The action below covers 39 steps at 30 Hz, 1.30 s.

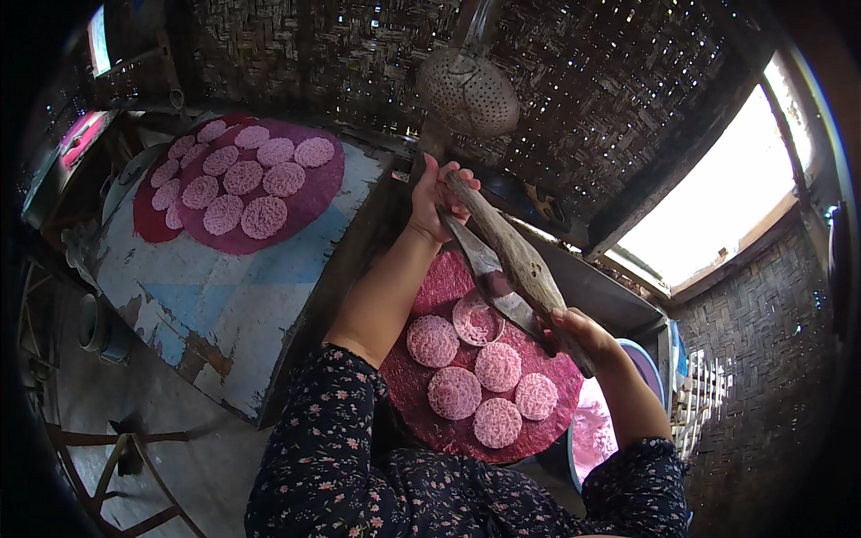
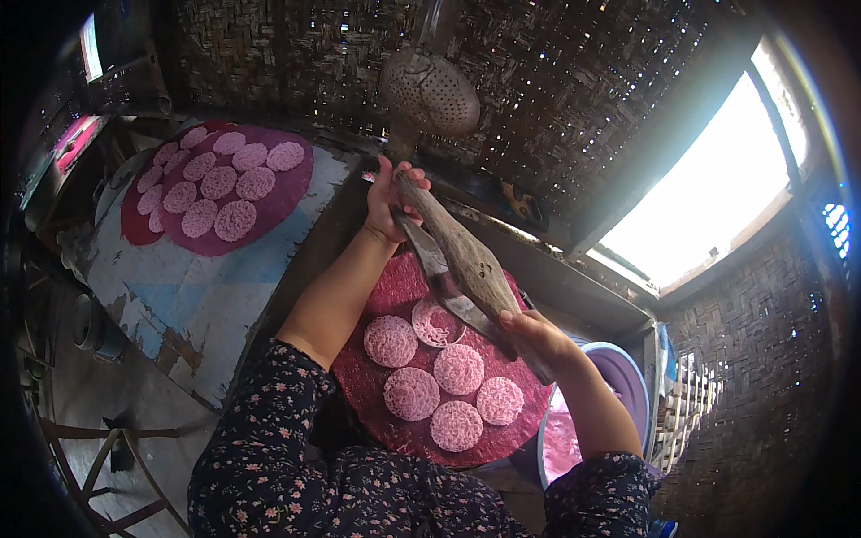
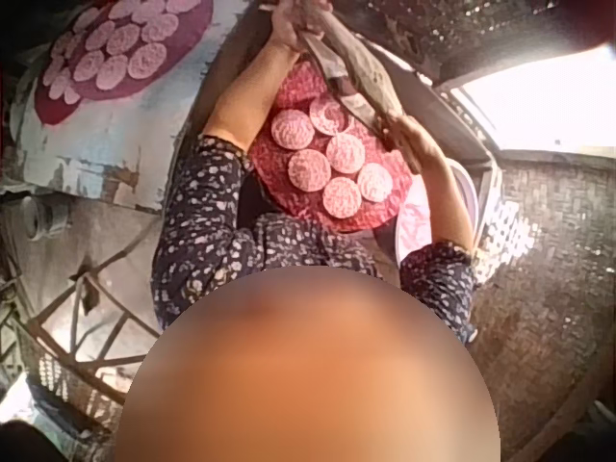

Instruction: The person scoops pink dough from a large bowl and uses a wooden press to form round patties, placing them on a red mat. The person repeats this process to create multiple uniform patties.

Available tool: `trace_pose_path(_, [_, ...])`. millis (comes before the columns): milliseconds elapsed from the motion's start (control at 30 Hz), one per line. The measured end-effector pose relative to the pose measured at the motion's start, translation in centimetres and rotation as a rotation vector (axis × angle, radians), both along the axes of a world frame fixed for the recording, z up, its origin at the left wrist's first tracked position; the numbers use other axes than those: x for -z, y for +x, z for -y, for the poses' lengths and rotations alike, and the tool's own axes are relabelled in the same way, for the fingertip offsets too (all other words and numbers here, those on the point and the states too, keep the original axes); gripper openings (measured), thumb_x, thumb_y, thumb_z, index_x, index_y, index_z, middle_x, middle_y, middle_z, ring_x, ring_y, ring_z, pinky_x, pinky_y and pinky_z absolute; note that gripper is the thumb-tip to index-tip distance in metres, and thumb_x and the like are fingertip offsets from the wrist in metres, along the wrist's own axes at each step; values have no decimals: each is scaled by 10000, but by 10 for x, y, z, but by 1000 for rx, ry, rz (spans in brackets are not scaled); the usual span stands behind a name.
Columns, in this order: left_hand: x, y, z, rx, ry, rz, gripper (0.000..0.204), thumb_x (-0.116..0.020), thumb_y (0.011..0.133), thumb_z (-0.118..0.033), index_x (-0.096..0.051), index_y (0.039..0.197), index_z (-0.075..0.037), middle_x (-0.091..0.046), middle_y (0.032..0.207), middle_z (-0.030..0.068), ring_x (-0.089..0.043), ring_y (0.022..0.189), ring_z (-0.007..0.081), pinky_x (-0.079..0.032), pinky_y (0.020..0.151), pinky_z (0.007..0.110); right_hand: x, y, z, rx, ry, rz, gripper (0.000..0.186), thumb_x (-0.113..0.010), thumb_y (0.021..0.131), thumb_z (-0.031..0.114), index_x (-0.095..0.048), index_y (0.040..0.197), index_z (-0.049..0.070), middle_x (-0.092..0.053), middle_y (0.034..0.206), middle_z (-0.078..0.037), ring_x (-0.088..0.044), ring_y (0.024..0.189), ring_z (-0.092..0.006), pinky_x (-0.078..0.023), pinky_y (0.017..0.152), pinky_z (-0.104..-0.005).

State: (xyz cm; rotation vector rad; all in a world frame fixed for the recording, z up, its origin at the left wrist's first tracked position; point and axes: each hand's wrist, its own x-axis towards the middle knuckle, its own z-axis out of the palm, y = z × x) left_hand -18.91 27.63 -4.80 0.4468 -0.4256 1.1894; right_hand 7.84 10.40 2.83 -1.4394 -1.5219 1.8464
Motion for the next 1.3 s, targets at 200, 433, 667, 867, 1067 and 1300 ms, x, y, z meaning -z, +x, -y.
trace_pose_path(200, [8,27,5,10,-94,1,423,-382,921,-551,-570,875,-174,-598,864,-13,-605,858,160,-447,416,224,-21,3,13,105,40,80,499,-595,813,464,-597,885,-29,-574,726,-75,-550,626,-148,-446,565,-275])
trace_pose_path(433, [17,36,30,-2,-243,-72,417,-411,910,-553,-575,856,-173,-598,844,-12,-604,808,166,-447,417,225,-16,14,31,147,-8,148,523,-636,783,454,-607,861,-63,-584,683,-93,-565,565,-163,-456,508,-285])
trace_pose_path(667, [19,9,39,-6,-221,-109,447,-402,905,-572,-569,850,-161,-603,835,12,-620,805,192,-449,420,232,1,-1,36,97,-65,105,546,-663,779,466,-624,888,-68,-608,664,-102,-598,545,-165,-485,490,-290])
trace_pose_path(867, [11,6,22,-116,-224,-98,460,-405,902,-581,-558,823,-155,-586,779,14,-607,734,176,-417,404,218,1,-13,25,133,89,190,520,-670,781,459,-632,845,-56,-596,634,-89,-584,522,-157,-473,479,-285])
trace_pose_path(1067, [18,22,26,-105,-275,-127,468,-418,893,-589,-561,816,-150,-586,772,20,-609,734,181,-410,405,213,-8,-5,33,132,78,216,530,-662,789,470,-626,829,-58,-593,625,-92,-584,517,-160,-462,455,-284])
trace_pose_path(1300, [-18,16,30,-195,-270,-195,627,-318,878,-667,-573,936,-97,-586,815,78,-603,767,207,-460,485,262,-4,-10,37,152,-65,-8,561,-590,845,476,-570,1017,-58,-634,799,-138,-620,606,-198,-503,511,-308])
